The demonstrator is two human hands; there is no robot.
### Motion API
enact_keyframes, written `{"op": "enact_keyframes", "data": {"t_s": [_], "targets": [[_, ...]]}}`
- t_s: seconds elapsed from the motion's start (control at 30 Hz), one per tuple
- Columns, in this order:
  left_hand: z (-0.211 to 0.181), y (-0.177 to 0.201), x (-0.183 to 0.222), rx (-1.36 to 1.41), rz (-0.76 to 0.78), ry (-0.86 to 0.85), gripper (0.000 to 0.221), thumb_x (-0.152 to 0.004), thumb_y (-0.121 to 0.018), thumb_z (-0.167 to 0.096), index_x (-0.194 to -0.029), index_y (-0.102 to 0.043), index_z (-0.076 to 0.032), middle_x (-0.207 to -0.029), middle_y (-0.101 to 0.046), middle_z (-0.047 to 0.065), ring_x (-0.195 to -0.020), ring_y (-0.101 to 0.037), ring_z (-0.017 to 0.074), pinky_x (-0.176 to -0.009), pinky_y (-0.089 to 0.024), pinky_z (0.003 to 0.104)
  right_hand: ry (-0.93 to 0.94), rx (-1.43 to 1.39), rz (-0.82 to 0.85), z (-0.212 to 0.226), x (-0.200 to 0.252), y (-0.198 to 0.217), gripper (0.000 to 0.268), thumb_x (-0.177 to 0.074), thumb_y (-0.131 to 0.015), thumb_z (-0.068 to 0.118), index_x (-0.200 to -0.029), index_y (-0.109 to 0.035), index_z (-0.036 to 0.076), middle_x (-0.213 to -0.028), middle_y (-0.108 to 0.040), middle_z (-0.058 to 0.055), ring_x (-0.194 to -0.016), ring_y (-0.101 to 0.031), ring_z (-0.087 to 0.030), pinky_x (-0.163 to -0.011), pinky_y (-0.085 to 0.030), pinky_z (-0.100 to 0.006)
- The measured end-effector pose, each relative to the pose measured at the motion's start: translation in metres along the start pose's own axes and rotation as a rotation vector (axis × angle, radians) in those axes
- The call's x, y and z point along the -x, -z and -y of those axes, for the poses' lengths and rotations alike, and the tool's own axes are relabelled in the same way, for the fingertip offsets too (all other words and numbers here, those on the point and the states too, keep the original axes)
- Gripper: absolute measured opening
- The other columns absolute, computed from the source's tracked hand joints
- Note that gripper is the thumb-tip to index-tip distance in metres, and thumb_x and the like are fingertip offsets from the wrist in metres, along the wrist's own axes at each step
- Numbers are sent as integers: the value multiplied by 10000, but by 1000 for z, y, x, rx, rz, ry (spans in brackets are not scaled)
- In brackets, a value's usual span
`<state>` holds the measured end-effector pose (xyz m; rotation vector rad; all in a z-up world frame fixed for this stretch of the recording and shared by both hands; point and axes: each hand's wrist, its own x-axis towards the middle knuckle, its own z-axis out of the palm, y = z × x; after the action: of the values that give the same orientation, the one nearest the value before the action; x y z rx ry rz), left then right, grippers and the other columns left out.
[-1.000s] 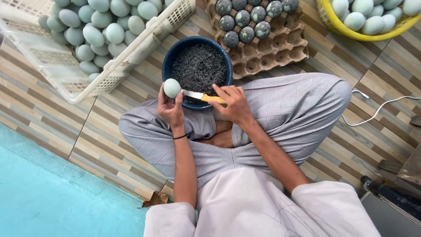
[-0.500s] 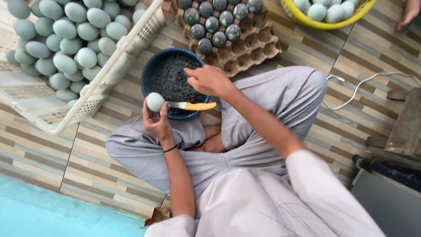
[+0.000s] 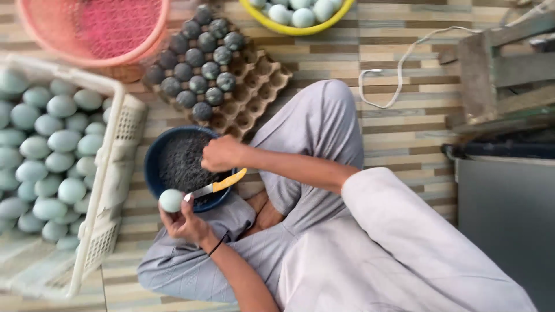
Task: Scraping the dark coating off salted eggs using a small knife while sitting on the floor.
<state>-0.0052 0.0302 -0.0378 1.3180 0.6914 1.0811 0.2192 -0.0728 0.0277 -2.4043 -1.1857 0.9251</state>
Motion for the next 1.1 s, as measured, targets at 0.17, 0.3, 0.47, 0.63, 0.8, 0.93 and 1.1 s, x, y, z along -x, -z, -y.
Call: {"op": "enact_keyframes", "data": {"t_s": [0.17,0.3,0.47,0.63,0.8,0.93,1.1], "targets": [[1,21,12,-61,-89,56,671,-811,-869,47,-1403,-554,19,-1169,-648,261,-1031,-689,356,-767,-687,550,-25,-15,70,15,16,7,517,-876,-406,375,-922,-788,30,-925,-760,-235,-951,-727,-448,-791,-568,-611],[-25,-15,6,-21,-48,69,602,-909,-776,52,-1455,-525,30,-1204,-662,267,-1049,-714,375,-731,-698,502,-13,-246,50,31,27,36,479,-898,-468,350,-475,-530,135,-439,-487,-34,-369,-406,-215,-445,-348,-363],[-20,-17,2,4,-50,71,612,-920,-776,44,-1473,-513,29,-1263,-644,263,-1107,-690,346,-757,-699,509,0,-212,102,35,26,33,526,-923,-471,439,-559,-599,81,-571,-600,-162,-566,-570,-361,-559,-431,-463],[-26,-18,-5,0,-31,64,610,-938,-771,14,-1488,-506,4,-1283,-638,251,-1113,-696,350,-766,-697,498,-36,-139,127,48,26,32,517,-884,-447,481,-743,-766,99,-833,-739,-226,-888,-708,-477,-781,-528,-566],[-16,-7,2,5,-52,34,622,-891,-821,13,-1443,-534,29,-1195,-656,275,-1013,-714,361,-720,-701,533,-25,-239,112,42,29,17,507,-934,-423,484,-863,-790,140,-885,-755,-182,-951,-719,-420,-803,-557,-530],[-9,7,6,34,-26,57,632,-889,-822,16,-1445,-523,31,-1212,-637,286,-1022,-709,377,-718,-696,538,10,-272,-69,72,40,18,447,-961,-405,279,-1317,-652,167,-978,-726,-309,-943,-700,-495,-818,-556,-634],[-11,5,3,10,-24,48,608,-938,-769,33,-1469,-473,35,-1203,-617,302,-1023,-700,415,-754,-680,563,33,56,-76,82,36,3,477,-984,-379,308,-1396,-607,237,-834,-732,-169,-760,-738,-377,-715,-602,-524]]}}
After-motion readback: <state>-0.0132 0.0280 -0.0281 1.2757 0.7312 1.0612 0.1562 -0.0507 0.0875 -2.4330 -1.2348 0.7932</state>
